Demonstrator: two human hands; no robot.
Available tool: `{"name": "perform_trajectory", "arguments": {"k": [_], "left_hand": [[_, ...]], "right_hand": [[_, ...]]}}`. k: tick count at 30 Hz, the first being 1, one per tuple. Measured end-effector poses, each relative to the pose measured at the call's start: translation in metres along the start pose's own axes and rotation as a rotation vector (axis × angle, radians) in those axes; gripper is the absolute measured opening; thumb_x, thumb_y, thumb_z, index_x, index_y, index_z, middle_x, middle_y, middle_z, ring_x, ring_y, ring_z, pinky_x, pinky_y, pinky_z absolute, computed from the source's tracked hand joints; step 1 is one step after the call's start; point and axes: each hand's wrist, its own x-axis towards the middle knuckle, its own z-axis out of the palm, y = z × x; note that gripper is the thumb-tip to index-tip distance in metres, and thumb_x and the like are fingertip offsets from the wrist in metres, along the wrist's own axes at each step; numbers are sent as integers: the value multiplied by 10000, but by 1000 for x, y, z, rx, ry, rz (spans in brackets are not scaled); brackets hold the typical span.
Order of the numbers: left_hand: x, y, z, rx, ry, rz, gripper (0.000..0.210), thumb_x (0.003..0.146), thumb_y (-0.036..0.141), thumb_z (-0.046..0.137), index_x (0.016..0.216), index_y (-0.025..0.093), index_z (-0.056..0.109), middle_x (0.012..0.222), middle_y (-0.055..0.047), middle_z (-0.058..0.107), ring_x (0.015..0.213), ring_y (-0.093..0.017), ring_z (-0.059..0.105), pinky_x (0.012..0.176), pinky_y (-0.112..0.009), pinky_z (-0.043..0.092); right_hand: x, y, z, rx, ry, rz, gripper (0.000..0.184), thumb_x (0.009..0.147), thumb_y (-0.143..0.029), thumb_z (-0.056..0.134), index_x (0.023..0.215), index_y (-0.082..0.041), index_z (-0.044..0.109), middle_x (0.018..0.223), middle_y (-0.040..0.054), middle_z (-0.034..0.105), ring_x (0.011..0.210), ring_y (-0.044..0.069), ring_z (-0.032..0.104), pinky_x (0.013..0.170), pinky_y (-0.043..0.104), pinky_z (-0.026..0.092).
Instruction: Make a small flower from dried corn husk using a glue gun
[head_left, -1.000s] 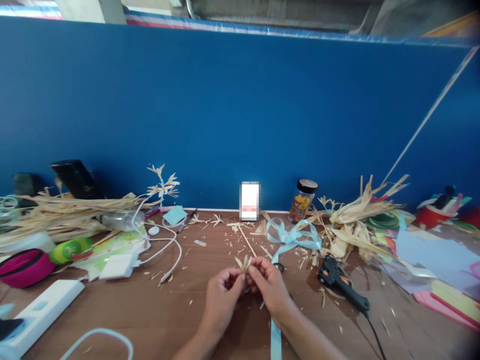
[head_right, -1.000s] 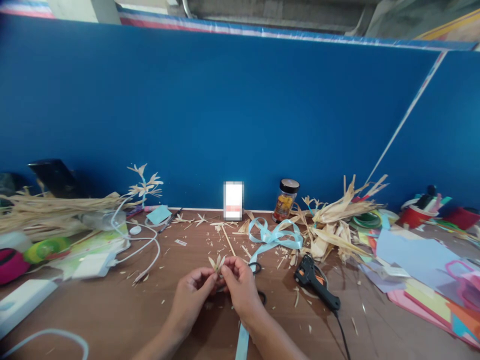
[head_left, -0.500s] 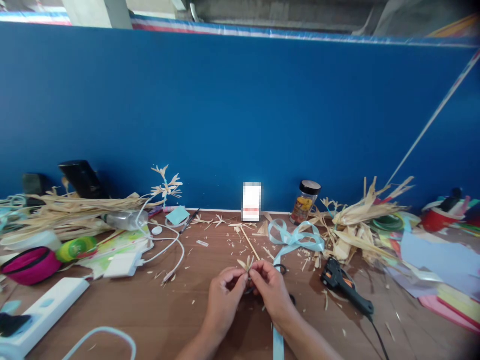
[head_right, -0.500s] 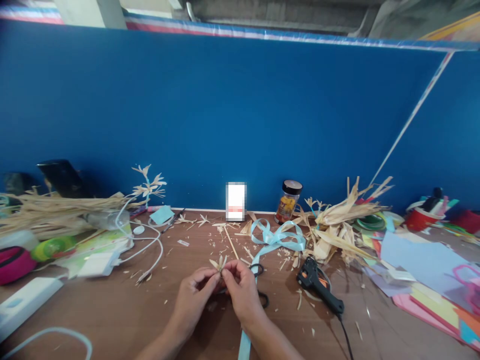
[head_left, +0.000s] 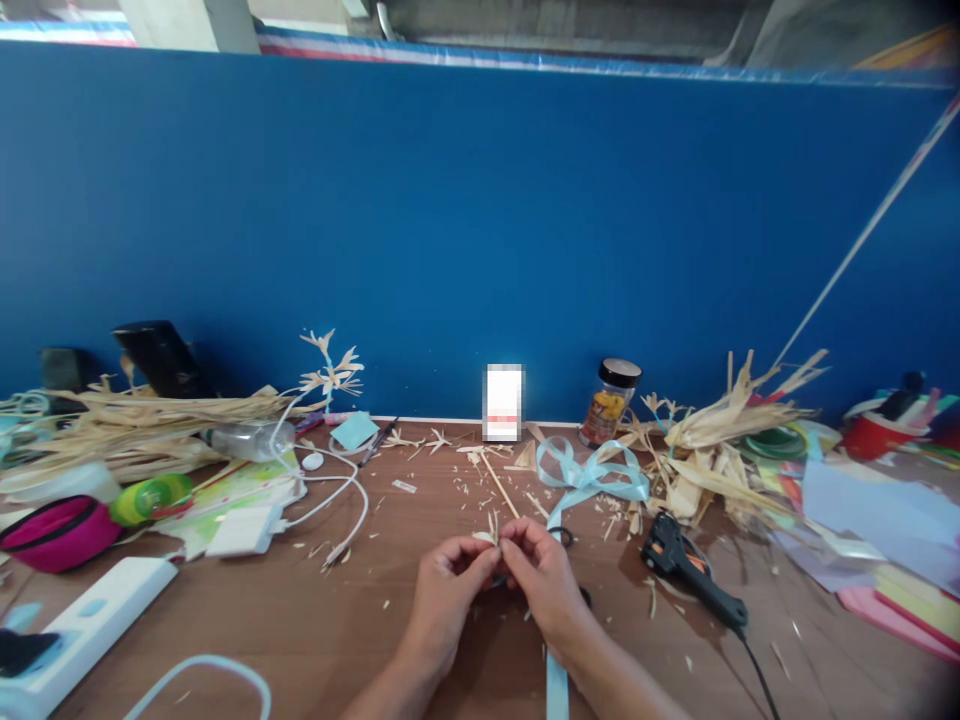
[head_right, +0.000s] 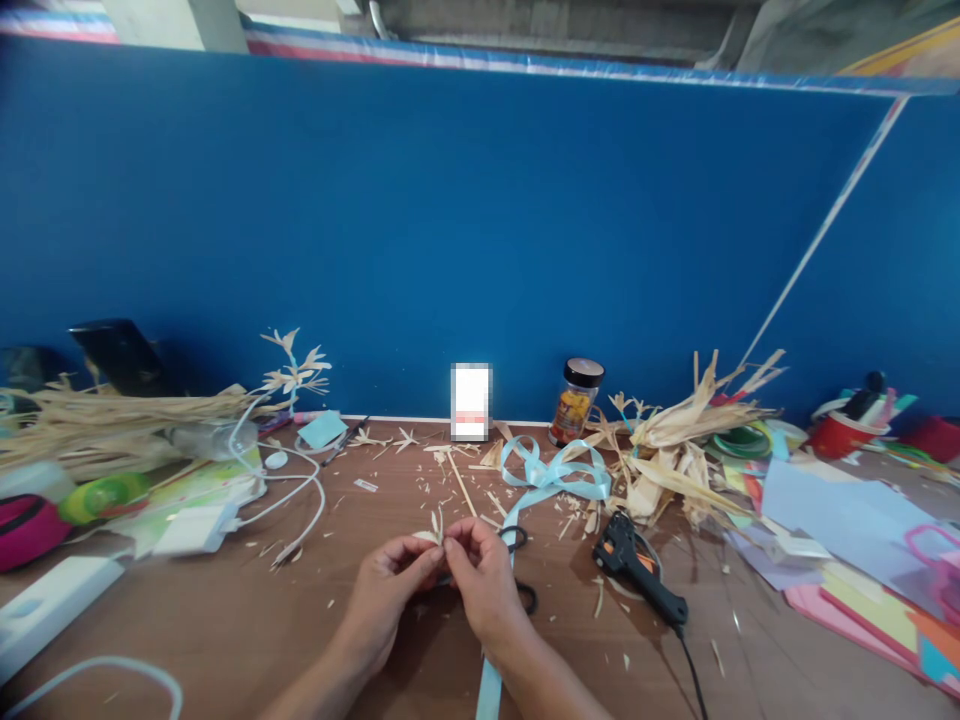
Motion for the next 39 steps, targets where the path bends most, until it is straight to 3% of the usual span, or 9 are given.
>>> {"name": "perform_trajectory", "arguments": {"k": [13,29,39], "left_hand": [[1,0,0,-40,1,-48,206,570,286,726,689,142,640,597,7,626,519,-91,528,499,-179,409],[3,-3,-4,-49,-91,-33,129,635,244,689,671,122,667,573,3,603,525,-76,474,515,-176,371],[5,-3,-6,-26,-83,-33,134,631,234,692,677,113,656,555,12,574,503,-63,430,499,-169,353]], "right_hand": [[1,1,-2,14,-21,-4,197,682,-328,627,725,-179,504,597,-46,496,502,89,447,447,185,329],[-3,-1,0,19,-4,-7,208,711,-335,607,715,-192,456,584,-48,497,522,101,479,456,188,346],[-3,-5,0,-62,-6,-75,165,712,-303,597,690,-177,492,605,-33,494,543,106,471,476,197,365]]}}
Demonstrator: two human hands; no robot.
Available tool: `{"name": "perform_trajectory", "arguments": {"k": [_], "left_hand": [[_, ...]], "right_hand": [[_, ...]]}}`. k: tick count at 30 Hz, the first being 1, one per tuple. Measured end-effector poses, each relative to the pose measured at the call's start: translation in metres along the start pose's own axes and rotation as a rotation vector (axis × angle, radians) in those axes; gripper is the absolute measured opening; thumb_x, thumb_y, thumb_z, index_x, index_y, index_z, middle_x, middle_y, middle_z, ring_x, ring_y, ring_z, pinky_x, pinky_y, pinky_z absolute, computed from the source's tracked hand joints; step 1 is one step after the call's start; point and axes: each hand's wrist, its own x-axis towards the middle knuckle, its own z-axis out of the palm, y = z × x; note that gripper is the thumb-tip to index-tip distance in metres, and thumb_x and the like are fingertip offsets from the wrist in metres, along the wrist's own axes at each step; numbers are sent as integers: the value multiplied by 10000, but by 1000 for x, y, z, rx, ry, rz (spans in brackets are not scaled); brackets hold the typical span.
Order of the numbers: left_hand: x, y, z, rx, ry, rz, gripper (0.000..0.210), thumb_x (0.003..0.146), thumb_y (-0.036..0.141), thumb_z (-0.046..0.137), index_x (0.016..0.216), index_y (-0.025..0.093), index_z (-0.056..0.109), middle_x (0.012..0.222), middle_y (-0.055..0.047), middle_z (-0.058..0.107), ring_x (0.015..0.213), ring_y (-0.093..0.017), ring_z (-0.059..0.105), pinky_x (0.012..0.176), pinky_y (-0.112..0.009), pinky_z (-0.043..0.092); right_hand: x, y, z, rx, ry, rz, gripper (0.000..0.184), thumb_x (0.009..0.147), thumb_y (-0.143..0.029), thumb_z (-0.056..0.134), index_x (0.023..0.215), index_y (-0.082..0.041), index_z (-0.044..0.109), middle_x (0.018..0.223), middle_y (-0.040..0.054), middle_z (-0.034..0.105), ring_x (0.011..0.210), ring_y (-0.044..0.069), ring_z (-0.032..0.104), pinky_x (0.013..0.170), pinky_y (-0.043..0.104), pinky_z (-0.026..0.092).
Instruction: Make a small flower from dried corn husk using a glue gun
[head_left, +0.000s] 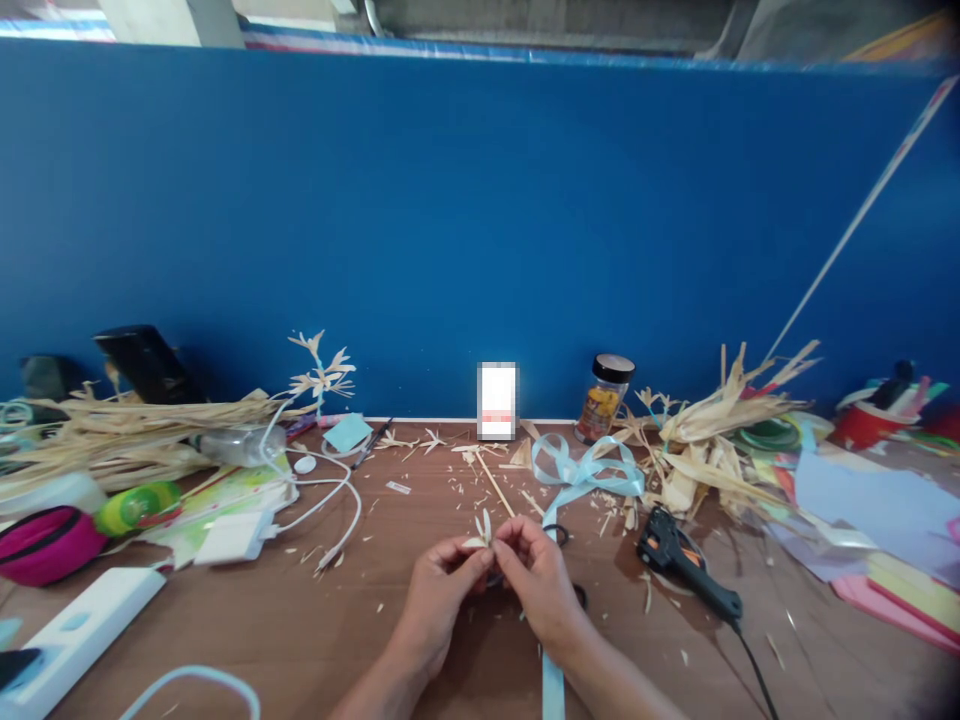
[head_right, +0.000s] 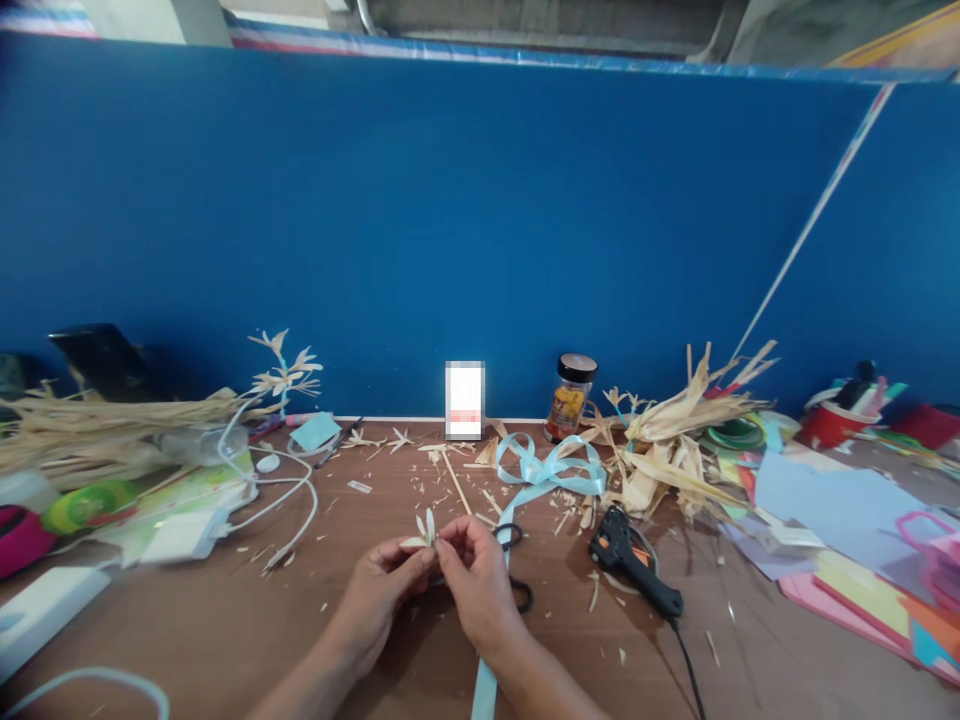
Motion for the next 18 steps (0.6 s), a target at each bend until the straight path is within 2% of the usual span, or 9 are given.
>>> {"name": "perform_trajectory", "arguments": {"k": [6,12,18], "left_hand": [[1,3,1,-26,21,-35,144,628,249,696,652,119,636,589,8,588,522,-65,461,506,-159,367],[1,2,1,-32,32,-37,152,623,249,701,673,125,628,584,27,566,505,-54,453,504,-154,377],[0,2,1,-30,45,-18,156,622,244,702,678,118,628,582,24,563,503,-54,448,496,-152,369]], "right_hand": [[0,1,-2,-49,30,-37,113,741,-273,539,796,-174,533,664,-10,527,566,110,462,483,198,360],[0,0,-3,-39,18,-36,39,700,-207,526,698,-168,523,555,-46,465,472,76,371,447,181,305],[1,2,-2,10,41,-34,143,689,-283,597,675,-163,519,582,-38,496,507,87,428,492,192,354]]}}
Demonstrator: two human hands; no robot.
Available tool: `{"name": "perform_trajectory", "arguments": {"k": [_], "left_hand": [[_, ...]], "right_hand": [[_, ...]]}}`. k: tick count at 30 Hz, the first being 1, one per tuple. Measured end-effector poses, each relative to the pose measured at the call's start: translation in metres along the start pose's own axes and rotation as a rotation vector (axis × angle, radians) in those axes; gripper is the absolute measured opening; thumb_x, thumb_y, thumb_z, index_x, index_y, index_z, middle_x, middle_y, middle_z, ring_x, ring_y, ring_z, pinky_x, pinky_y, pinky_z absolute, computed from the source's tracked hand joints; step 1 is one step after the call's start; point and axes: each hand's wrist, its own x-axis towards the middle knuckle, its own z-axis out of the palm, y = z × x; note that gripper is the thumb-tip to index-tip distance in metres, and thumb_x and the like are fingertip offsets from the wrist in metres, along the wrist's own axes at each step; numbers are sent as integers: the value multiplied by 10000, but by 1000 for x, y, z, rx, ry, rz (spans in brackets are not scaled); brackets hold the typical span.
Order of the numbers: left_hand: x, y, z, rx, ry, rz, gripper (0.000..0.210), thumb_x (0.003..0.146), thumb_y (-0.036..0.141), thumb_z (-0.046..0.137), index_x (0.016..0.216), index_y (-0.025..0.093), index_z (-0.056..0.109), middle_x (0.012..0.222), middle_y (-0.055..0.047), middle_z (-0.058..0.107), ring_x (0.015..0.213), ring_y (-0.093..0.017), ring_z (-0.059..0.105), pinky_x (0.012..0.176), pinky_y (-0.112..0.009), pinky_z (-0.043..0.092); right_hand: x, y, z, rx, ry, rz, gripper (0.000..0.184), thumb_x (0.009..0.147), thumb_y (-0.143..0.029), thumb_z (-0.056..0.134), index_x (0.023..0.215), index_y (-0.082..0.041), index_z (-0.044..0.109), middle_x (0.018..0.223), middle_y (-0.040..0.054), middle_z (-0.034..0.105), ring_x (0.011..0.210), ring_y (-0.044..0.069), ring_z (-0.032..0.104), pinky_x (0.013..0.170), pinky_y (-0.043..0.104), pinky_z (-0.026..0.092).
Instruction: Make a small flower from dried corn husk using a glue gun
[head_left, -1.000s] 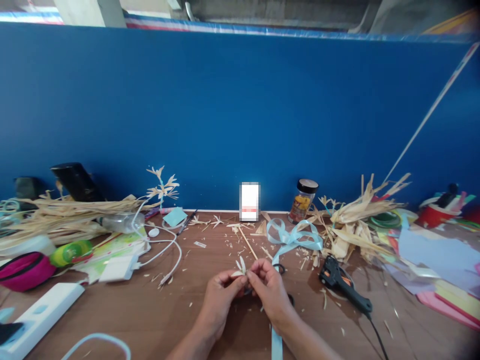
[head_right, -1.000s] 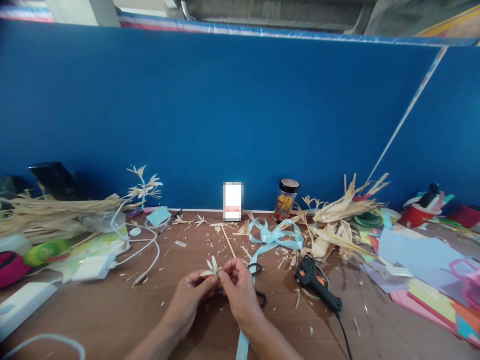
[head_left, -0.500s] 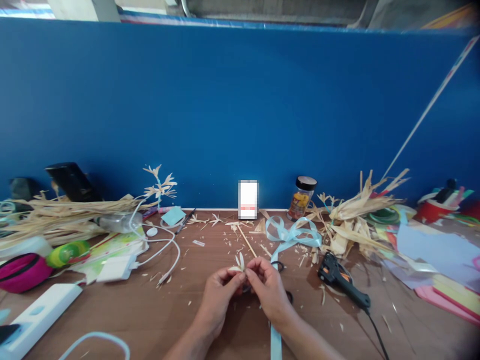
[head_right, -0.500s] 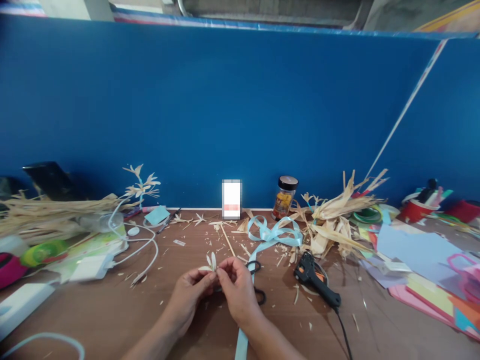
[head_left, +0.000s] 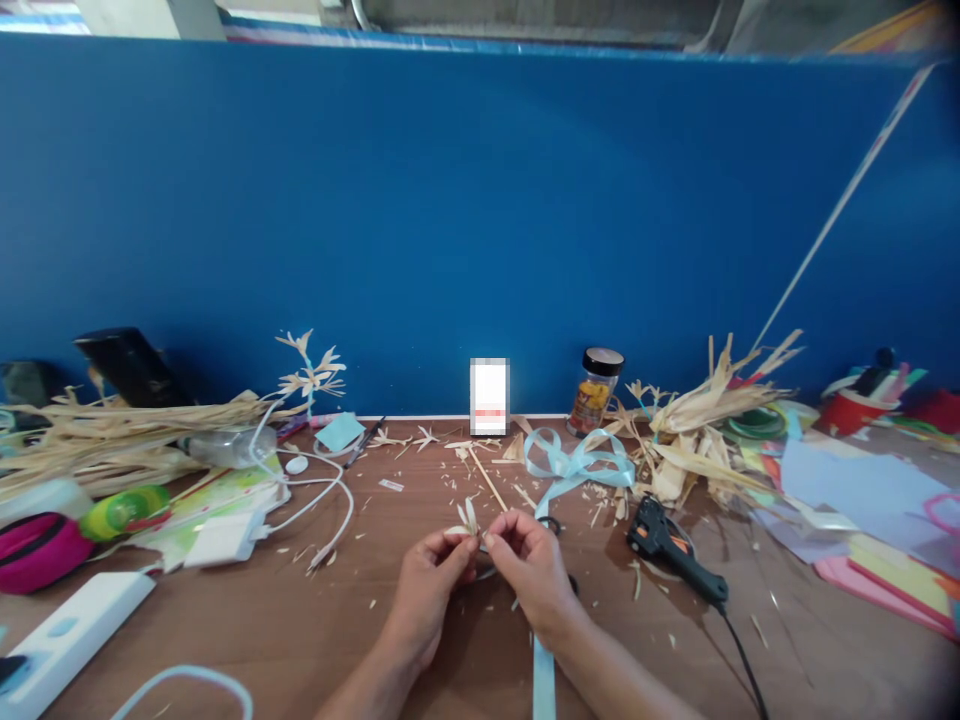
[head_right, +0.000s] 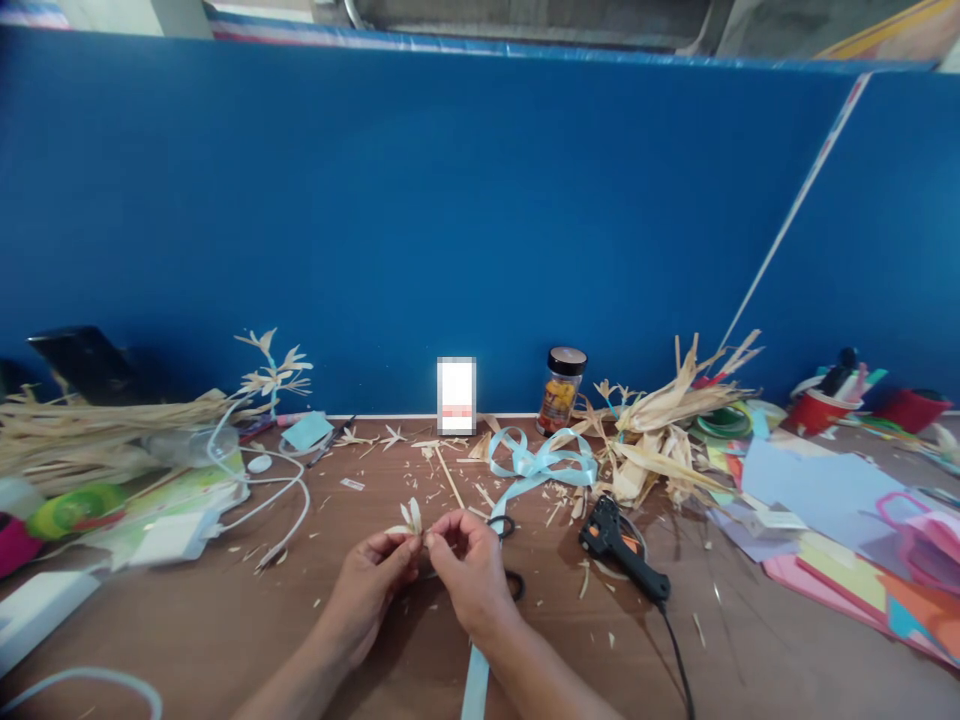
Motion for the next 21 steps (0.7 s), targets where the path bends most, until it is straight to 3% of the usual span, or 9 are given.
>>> {"name": "perform_trajectory", "arguments": {"k": [5,12,16,21], "left_hand": [[1,-1,-1,2,-2,11,158,613,239,708,688,117,643,599,9,591,518,-63,458,511,-162,372],[-3,3,2,94,-19,37,146,622,250,696,685,125,656,505,34,543,490,-66,425,495,-161,346],[-5,2,3,112,-40,45,140,621,254,693,633,129,632,475,41,510,479,-69,414,479,-163,325],[-4,0,1,131,-49,46,145,632,255,684,643,126,617,479,44,495,477,-64,397,476,-162,309]], "right_hand": [[-1,2,0,-32,2,-22,145,738,-313,574,754,-169,562,618,-24,546,541,108,480,521,208,391],[1,-1,-4,-89,-41,-101,183,808,-291,496,920,-181,589,847,44,642,778,172,576,707,268,446],[2,-5,-6,-102,-79,-111,177,815,-276,486,925,-180,586,844,39,631,776,164,571,705,265,446],[2,-4,-5,-63,-118,-79,94,792,-255,516,793,-173,560,700,-14,566,624,113,528,603,217,430]]}}
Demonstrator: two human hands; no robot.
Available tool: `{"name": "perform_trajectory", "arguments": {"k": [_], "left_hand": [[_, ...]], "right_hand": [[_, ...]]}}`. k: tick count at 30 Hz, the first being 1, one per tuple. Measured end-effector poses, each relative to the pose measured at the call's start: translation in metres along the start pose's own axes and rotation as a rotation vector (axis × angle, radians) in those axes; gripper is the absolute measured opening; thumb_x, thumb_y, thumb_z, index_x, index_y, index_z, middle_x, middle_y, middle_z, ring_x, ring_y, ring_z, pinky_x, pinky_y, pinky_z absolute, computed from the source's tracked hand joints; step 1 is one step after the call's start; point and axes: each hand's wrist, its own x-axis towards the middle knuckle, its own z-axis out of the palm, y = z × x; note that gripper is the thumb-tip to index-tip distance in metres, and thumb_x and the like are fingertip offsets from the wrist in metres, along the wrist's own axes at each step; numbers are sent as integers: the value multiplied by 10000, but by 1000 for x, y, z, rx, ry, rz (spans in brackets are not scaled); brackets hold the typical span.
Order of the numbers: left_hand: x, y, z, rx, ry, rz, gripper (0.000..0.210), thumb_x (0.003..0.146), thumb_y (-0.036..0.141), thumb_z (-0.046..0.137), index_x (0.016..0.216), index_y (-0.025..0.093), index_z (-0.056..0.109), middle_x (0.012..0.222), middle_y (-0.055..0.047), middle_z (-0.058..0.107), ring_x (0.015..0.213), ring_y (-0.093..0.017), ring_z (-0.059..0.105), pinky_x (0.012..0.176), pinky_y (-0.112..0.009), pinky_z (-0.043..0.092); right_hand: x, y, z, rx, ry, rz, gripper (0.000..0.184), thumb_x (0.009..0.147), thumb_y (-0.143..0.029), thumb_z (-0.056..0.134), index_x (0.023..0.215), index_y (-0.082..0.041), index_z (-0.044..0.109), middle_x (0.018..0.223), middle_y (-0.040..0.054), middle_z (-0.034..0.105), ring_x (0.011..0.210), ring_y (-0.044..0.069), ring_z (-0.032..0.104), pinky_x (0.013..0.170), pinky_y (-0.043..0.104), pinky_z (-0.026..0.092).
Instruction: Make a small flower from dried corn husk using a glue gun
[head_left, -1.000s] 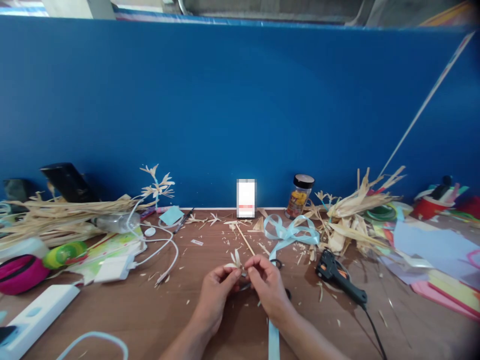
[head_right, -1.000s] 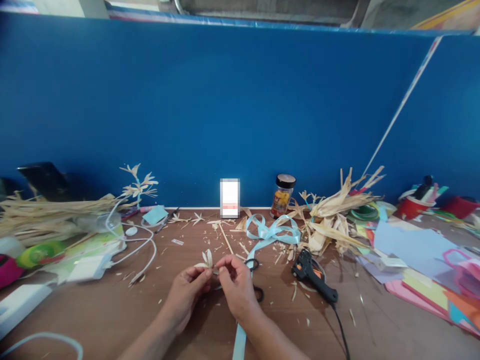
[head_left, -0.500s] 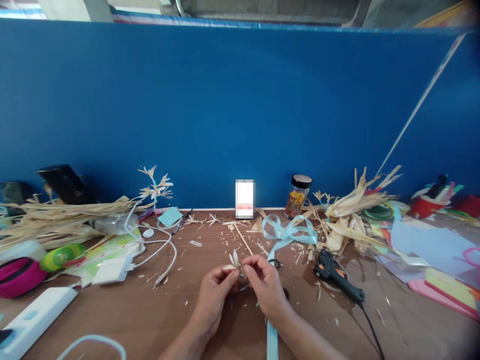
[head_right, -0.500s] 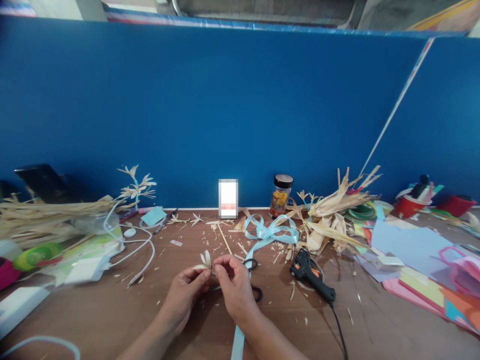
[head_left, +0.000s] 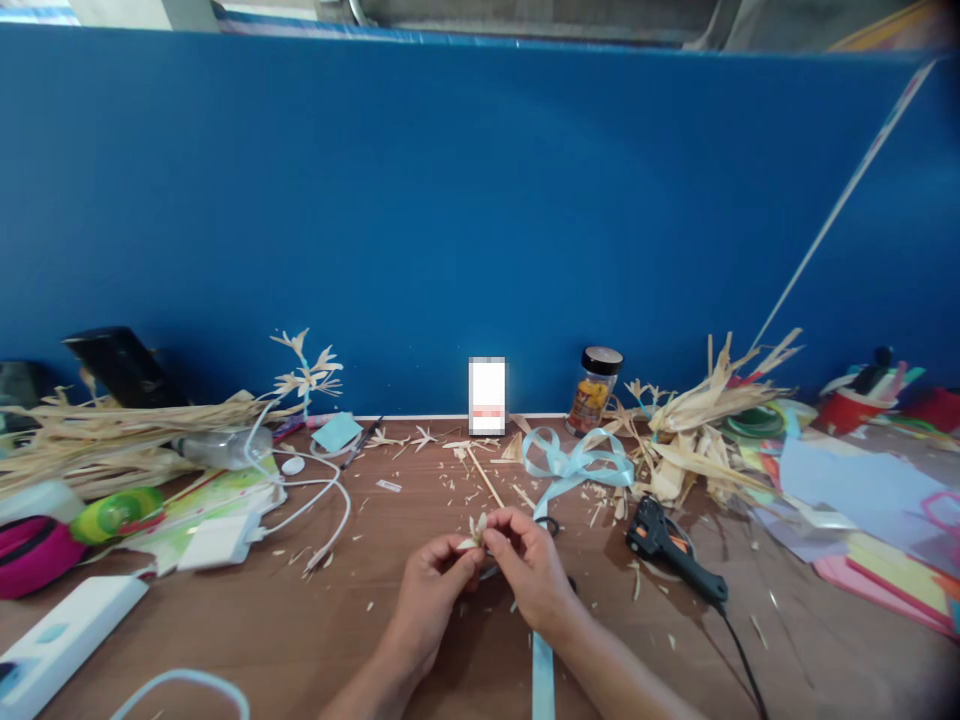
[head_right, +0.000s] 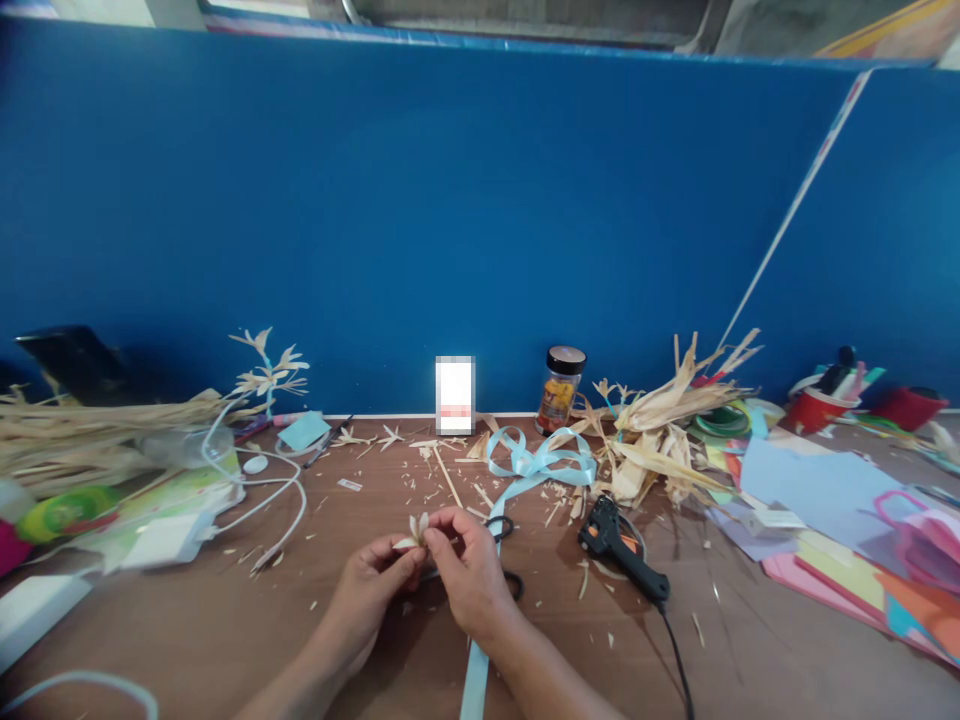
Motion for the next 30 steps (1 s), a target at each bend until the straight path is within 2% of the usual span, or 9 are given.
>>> {"name": "perform_trajectory", "arguments": {"k": [5,16,30], "left_hand": [[0,-2,-2,-6,2,-13,151,640,268,675,660,133,611,492,43,499,481,-68,398,478,-167,311],[-2,2,1,29,8,41,141,644,262,668,619,142,600,487,47,491,488,-77,404,484,-165,311],[-2,2,1,-2,-28,-10,145,640,271,679,663,135,633,485,47,507,482,-70,411,485,-165,312]], "right_hand": [[-1,-1,2,34,13,19,94,781,-262,525,755,-172,519,655,-29,523,575,97,487,546,199,402],[-2,-1,3,137,9,82,162,778,-330,526,746,-175,489,653,-28,488,582,104,473,566,217,414],[-1,-2,2,84,25,62,176,757,-344,551,736,-173,511,630,-34,486,561,98,458,541,197,390]]}}
